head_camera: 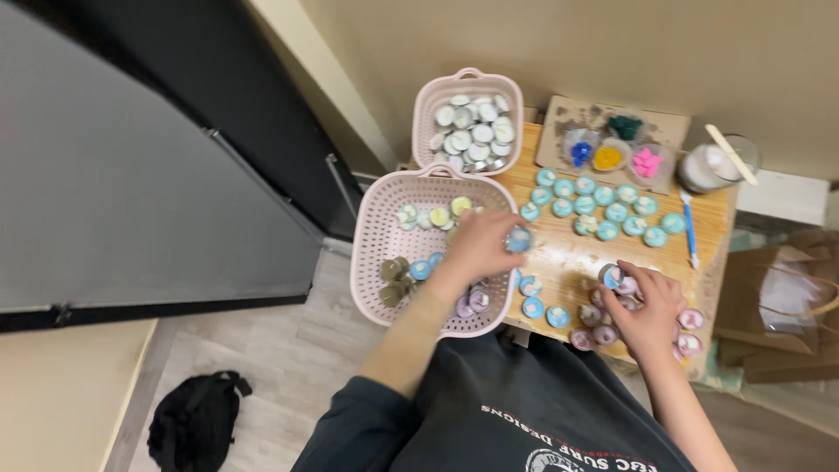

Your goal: Sorting various colored tealight candles from a table into a plastic basket.

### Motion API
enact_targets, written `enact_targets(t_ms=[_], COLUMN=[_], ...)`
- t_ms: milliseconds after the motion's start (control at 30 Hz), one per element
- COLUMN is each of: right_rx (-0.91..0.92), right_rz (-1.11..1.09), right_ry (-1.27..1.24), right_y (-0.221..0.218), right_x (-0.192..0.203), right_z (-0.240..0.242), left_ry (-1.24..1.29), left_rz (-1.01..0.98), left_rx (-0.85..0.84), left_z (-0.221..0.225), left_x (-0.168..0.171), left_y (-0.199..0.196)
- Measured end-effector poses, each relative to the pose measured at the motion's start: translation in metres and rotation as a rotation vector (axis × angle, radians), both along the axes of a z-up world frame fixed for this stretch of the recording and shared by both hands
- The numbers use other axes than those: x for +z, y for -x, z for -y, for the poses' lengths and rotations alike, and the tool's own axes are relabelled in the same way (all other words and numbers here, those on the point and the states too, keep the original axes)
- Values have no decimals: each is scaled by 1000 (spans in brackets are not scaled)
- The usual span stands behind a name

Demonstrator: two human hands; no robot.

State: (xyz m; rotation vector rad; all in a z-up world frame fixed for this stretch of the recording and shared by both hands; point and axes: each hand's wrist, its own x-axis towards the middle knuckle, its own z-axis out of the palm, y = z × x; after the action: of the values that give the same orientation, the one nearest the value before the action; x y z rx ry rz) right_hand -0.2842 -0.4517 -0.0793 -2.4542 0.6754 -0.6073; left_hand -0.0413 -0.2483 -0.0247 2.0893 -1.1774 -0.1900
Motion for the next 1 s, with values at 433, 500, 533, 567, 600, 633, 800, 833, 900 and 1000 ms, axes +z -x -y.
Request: enact_targets(t_ms=[433,500,533,567,600,633,800,833,900,1000], right_rx=[100,86,84,89,93,89,105,105,155,294], right_rz=[21,1,1,1,2,2,34,34,39,79], right_ry=[62,61,62,51,41,43,48,50,72,1], right_y=[-55,-56,-56,-57,-57,-58,-70,-74,-84,-107], right_x=[-2,-1,0,1,1,2,6,10,17,23], right_z=[-39,-42,-43,-44,-45,-47,-61,-64,-73,-85], left_ry=[-515,-703,-702,-732,-761,-759,-722,-719,-709,-419], left_rz=[104,159,160,174,189,190,94,95,9,-2], left_rx=[118,71,69,51,32,28,21,21,13,134], left_z=[-103,-97,-98,-98,-98,-98,-104,-105,-110,-123], left_x=[-80,-93,-92,-92,-92,-92,-97,-93,-86,-60], left_y=[-49,-48,-49,-49,-50,-51,-57,-60,-65,-74])
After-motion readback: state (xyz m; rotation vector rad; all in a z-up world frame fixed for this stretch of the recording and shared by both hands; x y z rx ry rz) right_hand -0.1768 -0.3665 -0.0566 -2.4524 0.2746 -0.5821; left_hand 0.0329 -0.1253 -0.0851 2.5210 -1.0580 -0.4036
